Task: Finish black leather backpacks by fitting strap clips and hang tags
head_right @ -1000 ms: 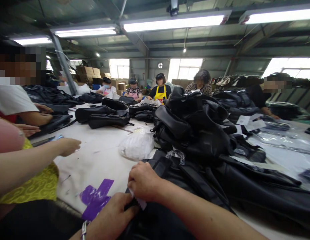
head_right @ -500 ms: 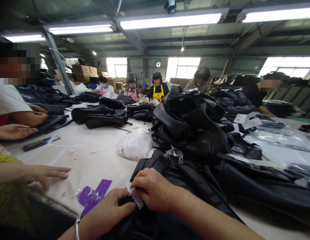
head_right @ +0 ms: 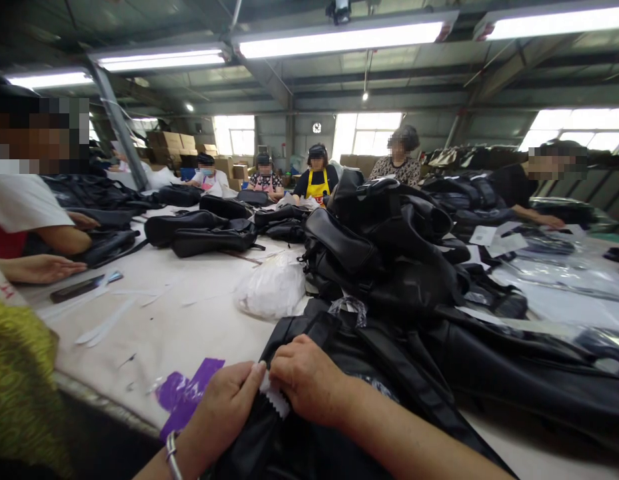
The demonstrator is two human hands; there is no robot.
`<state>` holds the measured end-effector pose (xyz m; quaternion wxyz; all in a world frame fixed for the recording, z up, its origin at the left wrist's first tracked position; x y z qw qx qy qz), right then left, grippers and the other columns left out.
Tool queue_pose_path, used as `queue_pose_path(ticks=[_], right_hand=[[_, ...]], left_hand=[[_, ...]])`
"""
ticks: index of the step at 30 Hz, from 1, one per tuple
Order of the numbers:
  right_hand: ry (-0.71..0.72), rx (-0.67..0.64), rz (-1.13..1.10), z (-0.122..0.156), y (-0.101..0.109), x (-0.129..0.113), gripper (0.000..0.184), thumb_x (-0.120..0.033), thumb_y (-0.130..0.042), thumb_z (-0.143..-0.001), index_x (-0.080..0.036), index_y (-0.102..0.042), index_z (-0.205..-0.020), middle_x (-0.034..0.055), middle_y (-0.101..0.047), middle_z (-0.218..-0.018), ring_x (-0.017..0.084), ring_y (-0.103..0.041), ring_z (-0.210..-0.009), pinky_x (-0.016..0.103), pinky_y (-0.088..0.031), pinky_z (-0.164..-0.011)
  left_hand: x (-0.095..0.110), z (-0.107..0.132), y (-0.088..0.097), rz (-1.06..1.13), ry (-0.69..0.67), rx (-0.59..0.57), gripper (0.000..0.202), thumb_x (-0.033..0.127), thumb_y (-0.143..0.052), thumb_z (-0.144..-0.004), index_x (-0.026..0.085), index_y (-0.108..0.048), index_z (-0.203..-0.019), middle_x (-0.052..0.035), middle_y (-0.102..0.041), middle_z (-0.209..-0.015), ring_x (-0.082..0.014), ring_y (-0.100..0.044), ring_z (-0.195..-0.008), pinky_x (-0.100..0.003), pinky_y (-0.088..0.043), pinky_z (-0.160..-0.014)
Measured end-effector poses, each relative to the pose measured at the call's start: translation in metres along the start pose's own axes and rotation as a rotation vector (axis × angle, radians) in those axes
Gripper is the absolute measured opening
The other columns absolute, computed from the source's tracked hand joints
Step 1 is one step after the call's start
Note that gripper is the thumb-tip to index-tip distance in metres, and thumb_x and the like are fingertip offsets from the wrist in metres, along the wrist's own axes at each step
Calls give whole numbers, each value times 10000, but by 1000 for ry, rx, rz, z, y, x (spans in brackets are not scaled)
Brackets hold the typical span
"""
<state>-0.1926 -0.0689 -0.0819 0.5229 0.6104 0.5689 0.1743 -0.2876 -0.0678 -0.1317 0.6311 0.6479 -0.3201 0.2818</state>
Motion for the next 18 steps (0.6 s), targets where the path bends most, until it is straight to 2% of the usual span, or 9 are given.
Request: queue_pose_path(ticks=[2, 3, 8, 13, 15, 18], right_hand=[[17, -4, 14, 1, -2, 0, 153, -104, -477, -884, -175, -591, -810, 24, -672, -820, 125, -609, -789, 289, -371, -803], [26, -7, 25, 1, -3, -1, 156, -103, -474, -881, -177, -593, -812, 24, -673, -830, 124, -606, -789, 293, -365, -807], [78, -46, 106, 3, -11, -6, 179, -107, -509, -825, -205, -621, -926, 31, -681, -899, 149, -594, -824, 327, -348, -822], [159, -80, 114, 4, -9, -17, 141, -128, -512, -835, -195, -611, -909, 30, -682, -897, 163, -592, -848, 339, -367, -818], [137, -47, 63, 8, 0, -15, 150, -125, -495, -865, -193, -607, -937, 30, -684, -945, 154, -596, -885, 332, -381, -842], [-14, 69, -14, 20, 19, 4, 172, -137, -479, -913, -199, -615, -999, 43, -677, -1029, 144, -596, -957, 311, -412, -881]], left_hand=[[2, 1, 6, -67, -26, 67, 424, 406, -337, -946, 206, -419, -582, -13, -507, -585, -156, -454, -582, -294, -270, -580], [2, 1, 7, -66, -25, 63, 426, 411, -335, -948, 206, -421, -584, -14, -511, -587, -157, -456, -584, -294, -273, -582], [-11, -5, -8, 173, 78, -153, 426, 484, -393, -911, 185, -494, -625, 4, -499, -625, -158, -451, -625, -273, -300, -587], [-32, -3, -34, 510, 289, -319, 405, 542, -469, -848, 188, -453, -651, 50, -382, -579, -112, -300, -537, -254, -216, -504], [-35, 2, -42, 615, 356, -360, 407, 557, -493, -833, 192, -438, -661, 65, -353, -558, -101, -271, -515, -250, -191, -490], [-32, 7, -37, 654, 352, -373, 456, 609, -489, -839, 179, -473, -687, 74, -334, -558, -91, -250, -515, -239, -181, -484]])
Point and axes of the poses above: each hand's wrist, its own z-axis away from the middle knuckle, its own y-axis out of the back of the hand, x = y × z, the point moved 10 cm from there along -z, towards the middle knuckle
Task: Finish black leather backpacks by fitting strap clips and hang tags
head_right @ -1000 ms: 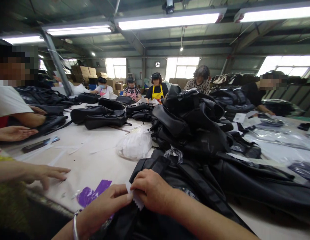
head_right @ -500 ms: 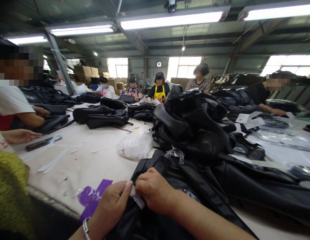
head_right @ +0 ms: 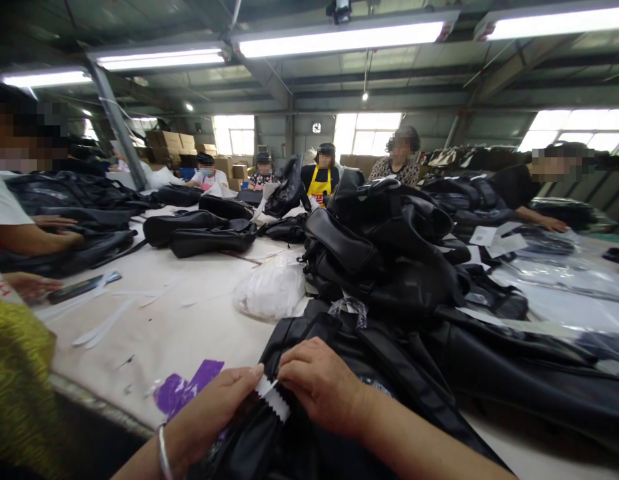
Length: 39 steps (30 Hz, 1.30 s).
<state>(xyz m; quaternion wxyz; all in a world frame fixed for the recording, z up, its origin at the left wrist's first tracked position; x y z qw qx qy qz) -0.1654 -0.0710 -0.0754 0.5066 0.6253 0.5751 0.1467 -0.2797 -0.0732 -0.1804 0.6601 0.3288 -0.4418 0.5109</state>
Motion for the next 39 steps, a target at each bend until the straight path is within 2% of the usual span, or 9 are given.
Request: queue_pose_path(ticks=[4, 8, 12, 16, 21, 28, 32, 35, 39], right_hand=[[-201, 114, 15, 28, 18, 31, 169, -171, -499, -923, -199, -651, -989, 77, -667, -1044, 168, -602, -972, 315, -467, -872], [-252, 76, 24, 46, 18, 38, 169, -167, -507, -912, -208, -663, -961, 71, -666, -1050, 174, -609, -964, 326, -475, -881], [-185, 11, 99, 44, 18, 18, 198, -152, -513, -901, -212, -643, -1038, 77, -645, -1105, 189, -581, -995, 361, -434, -908], [-58, -73, 200, 29, 10, -9, 223, -218, -558, -891, -198, -598, -1109, 82, -628, -1127, 215, -532, -1044, 375, -383, -890], [8, -107, 358, 17, -8, -18, 117, -267, -527, -908, -176, -591, -944, 66, -628, -931, 206, -509, -871, 370, -339, -781], [174, -63, 412, 19, -17, -33, 144, -194, -457, -923, -168, -551, -817, 40, -549, -782, 179, -406, -706, 342, -280, -654], [177, 27, 420, 18, -10, -35, 223, -147, -398, -931, -163, -527, -750, 48, -512, -740, 182, -360, -666, 338, -272, -627], [144, 39, 413, 17, -12, -30, 251, -138, -364, -945, -163, -521, -752, 53, -510, -744, 185, -363, -673, 333, -283, -633], [96, 20, 374, 20, -19, -21, 237, -145, -370, -958, -164, -523, -779, 46, -517, -755, 179, -381, -686, 326, -295, -650]], left_hand=[[14, 15, -2, -122, -70, -50, 473, 607, -549, -817, 141, -613, -775, 32, -489, -643, -104, -379, -579, -217, -305, -526], [13, 16, -2, -352, -31, 18, 498, 613, -599, -759, 123, -681, -786, -22, -631, -729, -174, -533, -695, -236, -394, -592], [5, 7, -2, -393, 72, 92, 496, 619, -600, -734, 128, -653, -702, 2, -572, -589, -149, -491, -564, -231, -334, -494], [11, 4, -1, -351, 92, 133, 449, 564, -545, -792, 143, -600, -644, 12, -525, -567, -131, -461, -546, -230, -331, -489], [14, 6, 3, -361, 96, 206, 345, 464, -570, -783, 159, -569, -620, 19, -518, -571, -127, -456, -555, -228, -323, -484], [9, -5, -17, -185, 68, 57, 321, 426, -608, -762, 148, -567, -605, 37, -483, -533, -114, -400, -537, -236, -286, -484], [2, -10, -24, -99, 80, -48, 432, 553, -596, -771, 139, -581, -648, 37, -491, -547, -108, -410, -533, -232, -319, -509], [-2, -6, -21, -61, 114, -64, 504, 624, -617, -749, 131, -575, -649, 40, -480, -523, -91, -392, -491, -222, -307, -489], [3, 4, -28, 129, 107, -165, 344, 426, -766, -683, 119, -643, -777, -19, -623, -687, -136, -552, -629, -224, -411, -581]])
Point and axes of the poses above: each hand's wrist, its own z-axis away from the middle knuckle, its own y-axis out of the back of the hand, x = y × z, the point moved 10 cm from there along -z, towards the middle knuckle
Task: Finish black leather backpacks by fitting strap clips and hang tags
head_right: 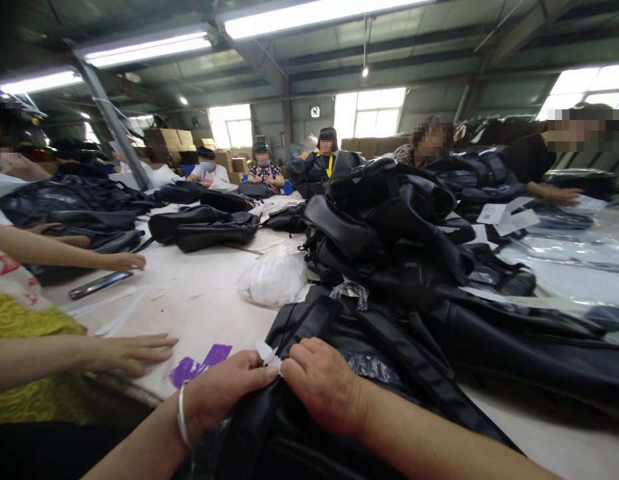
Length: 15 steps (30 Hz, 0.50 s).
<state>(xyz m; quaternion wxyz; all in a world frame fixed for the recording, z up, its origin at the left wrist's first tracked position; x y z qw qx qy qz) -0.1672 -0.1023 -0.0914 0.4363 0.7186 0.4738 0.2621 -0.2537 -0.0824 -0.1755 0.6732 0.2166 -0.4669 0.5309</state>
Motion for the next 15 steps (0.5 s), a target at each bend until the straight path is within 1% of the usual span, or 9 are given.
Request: queue_pose_path(ticks=[2, 4, 8, 12, 15], right_hand=[[-20, 10, -18, 2, -2, 3, 230, -148, -381, -958, -165, -526, -780, 43, -519, -754, 176, -388, -690, 325, -297, -651], [-32, 18, -23, 2, -3, 5, 225, -149, -391, -955, -166, -529, -778, 40, -519, -748, 175, -389, -688, 324, -296, -646], [-42, 17, -28, 1, -4, 6, 229, -147, -392, -954, -166, -519, -764, 41, -512, -741, 174, -387, -686, 322, -296, -643], [-22, -14, -13, 1, -4, 1, 221, -142, -383, -953, -161, -524, -784, 47, -514, -751, 176, -382, -686, 323, -295, -643], [2, -13, 4, 1, 0, -3, 203, -152, -392, -955, -158, -556, -836, 48, -525, -765, 180, -387, -697, 329, -295, -643]], left_hand=[[6, 3, -10, 92, -36, -94, 278, 285, -773, -658, 116, -668, -853, -42, -657, -772, -179, -608, -740, -254, -453, -679], [8, 4, -14, 121, -35, -128, 234, 191, -742, -640, 110, -672, -848, -45, -656, -759, -191, -617, -744, -267, -456, -689], [7, 0, -13, 54, -28, -76, 176, 114, -674, -631, 104, -667, -806, -36, -654, -732, -153, -578, -661, -247, -421, -618], [9, -3, -9, -34, -79, -4, 127, 116, -674, -624, 113, -653, -750, -3, -630, -673, -126, -537, -605, -228, -389, -574], [10, -3, -10, -38, -101, -3, 97, 131, -674, -638, 117, -655, -733, -3, -629, -659, -134, -550, -605, -230, -403, -570]])
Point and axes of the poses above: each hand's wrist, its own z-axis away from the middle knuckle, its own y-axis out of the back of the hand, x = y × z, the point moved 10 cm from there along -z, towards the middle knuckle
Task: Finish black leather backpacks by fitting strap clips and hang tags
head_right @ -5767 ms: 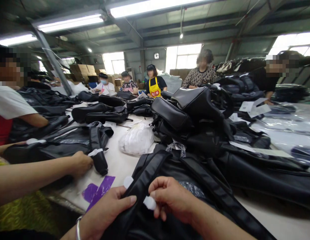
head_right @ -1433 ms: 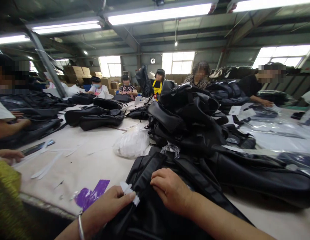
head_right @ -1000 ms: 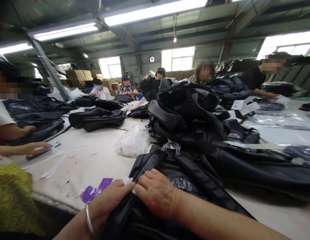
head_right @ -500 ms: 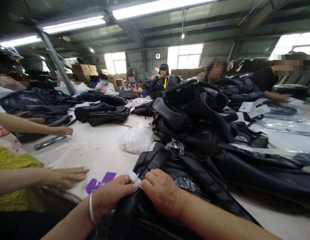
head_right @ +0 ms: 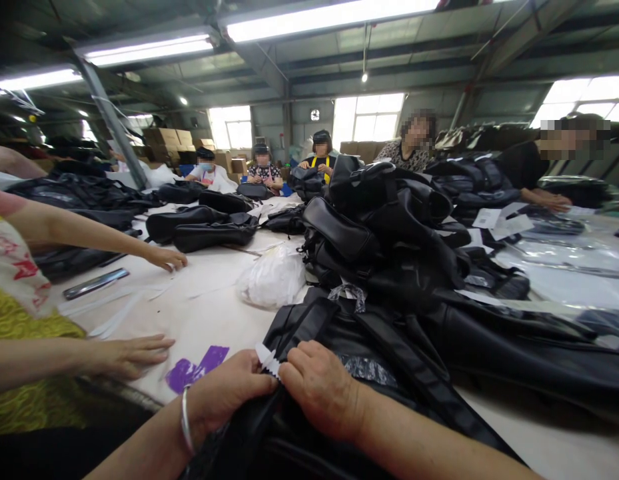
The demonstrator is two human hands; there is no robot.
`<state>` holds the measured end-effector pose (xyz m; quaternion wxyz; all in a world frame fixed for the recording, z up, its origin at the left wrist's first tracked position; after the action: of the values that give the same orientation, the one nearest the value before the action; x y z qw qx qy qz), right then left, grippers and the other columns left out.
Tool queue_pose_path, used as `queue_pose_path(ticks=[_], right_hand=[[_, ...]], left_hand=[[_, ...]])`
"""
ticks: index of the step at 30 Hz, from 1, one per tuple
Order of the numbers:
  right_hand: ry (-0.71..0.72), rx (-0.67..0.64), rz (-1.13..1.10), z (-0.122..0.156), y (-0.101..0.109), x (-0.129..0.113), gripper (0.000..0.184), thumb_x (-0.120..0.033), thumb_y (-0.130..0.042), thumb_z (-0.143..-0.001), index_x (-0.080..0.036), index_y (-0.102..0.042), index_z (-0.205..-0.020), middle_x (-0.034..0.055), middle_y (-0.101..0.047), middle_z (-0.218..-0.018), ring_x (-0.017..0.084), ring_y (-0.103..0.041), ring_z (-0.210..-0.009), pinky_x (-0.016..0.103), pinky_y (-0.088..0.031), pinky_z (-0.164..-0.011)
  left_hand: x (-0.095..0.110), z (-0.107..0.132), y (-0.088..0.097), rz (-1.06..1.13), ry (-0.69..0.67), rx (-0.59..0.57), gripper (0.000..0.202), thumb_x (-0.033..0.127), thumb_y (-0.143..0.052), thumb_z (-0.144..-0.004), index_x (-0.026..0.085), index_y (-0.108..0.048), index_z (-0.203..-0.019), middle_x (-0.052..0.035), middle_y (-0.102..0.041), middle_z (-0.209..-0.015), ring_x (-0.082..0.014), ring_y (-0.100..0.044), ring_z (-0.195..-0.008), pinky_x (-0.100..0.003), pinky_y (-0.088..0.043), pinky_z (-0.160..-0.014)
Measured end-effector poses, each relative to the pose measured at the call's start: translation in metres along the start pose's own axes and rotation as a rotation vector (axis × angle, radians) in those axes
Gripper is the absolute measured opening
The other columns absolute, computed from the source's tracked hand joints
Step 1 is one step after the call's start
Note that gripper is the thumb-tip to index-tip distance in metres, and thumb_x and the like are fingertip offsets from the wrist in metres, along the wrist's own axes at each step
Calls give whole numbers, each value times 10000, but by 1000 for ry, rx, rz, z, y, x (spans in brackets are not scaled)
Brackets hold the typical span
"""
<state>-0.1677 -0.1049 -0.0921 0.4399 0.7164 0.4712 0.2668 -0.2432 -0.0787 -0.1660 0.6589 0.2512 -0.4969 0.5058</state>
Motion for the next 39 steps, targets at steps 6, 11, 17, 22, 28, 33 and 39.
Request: queue_pose_path(ticks=[6, 11, 17, 22, 28, 33, 39], right_hand=[[78, 69, -21, -1, 11, -6, 190, -250, -451, -961, -173, -612, -1027, 33, -521, -747, 172, -391, -685, 329, -280, -615], [1, 47, 6, 2, 6, 2, 260, -143, -385, -950, -170, -569, -769, 39, -510, -722, 179, -371, -673, 340, -268, -624], [-39, 46, 64, 6, 0, 5, 244, -129, -422, -921, -182, -529, -708, 37, -496, -700, 181, -372, -669, 330, -262, -628], [-82, 33, 14, 3, -2, 7, 179, -156, -453, -920, -176, -570, -786, 42, -550, -744, 180, -430, -694, 319, -317, -651], [-165, -69, -155, 11, 9, 18, 275, -147, -533, -883, -188, -564, -1153, 88, -612, -1117, 198, -547, -971, 346, -436, -856], [-288, -88, -204, 38, 31, 47, 221, -121, -565, -843, -198, -618, -1043, 80, -629, -1084, 195, -581, -975, 342, -480, -866], [-423, -227, -278, 94, 4, 59, 181, -104, -623, -794, -237, -623, -916, 15, -651, -925, 149, -622, -826, 243, -501, -732]], left_hand=[[-2, 0, -8, 133, 14, -77, 166, 174, -674, -688, 103, -694, -837, -48, -660, -691, -150, -600, -610, -257, -460, -613], [-9, 4, 2, 205, 68, -44, 155, 208, -703, -690, 98, -681, -797, -52, -663, -708, -124, -596, -606, -214, -447, -591], [-17, 23, 3, 244, 130, -64, 267, 298, -767, -685, 88, -670, -818, -45, -634, -693, -105, -561, -568, -218, -430, -584], [-13, 33, 11, 128, 107, -41, 370, 288, -819, -610, 106, -669, -894, -79, -687, -797, -159, -609, -653, -264, -454, -649], [10, 32, 52, -490, 39, 63, 331, 455, -626, -794, 145, -704, -880, -32, -688, -771, -157, -582, -670, -237, -391, -616], [71, 16, 92, -952, -161, 361, 313, 452, -582, -807, 163, -702, -810, -24, -670, -668, -185, -583, -642, -261, -368, -588], [104, -68, 107, -864, -280, 376, 182, 319, -598, -823, 160, -687, -831, -25, -674, -694, -182, -617, -686, -277, -440, -646]])
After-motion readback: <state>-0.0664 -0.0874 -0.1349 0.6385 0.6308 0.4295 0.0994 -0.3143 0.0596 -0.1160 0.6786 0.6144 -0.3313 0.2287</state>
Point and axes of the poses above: each hand's wrist, its own z-axis away from the middle knuckle, its own y-axis out of the back of the hand, x = y × z, the point moved 10 cm from there along -z, towards the middle knuckle
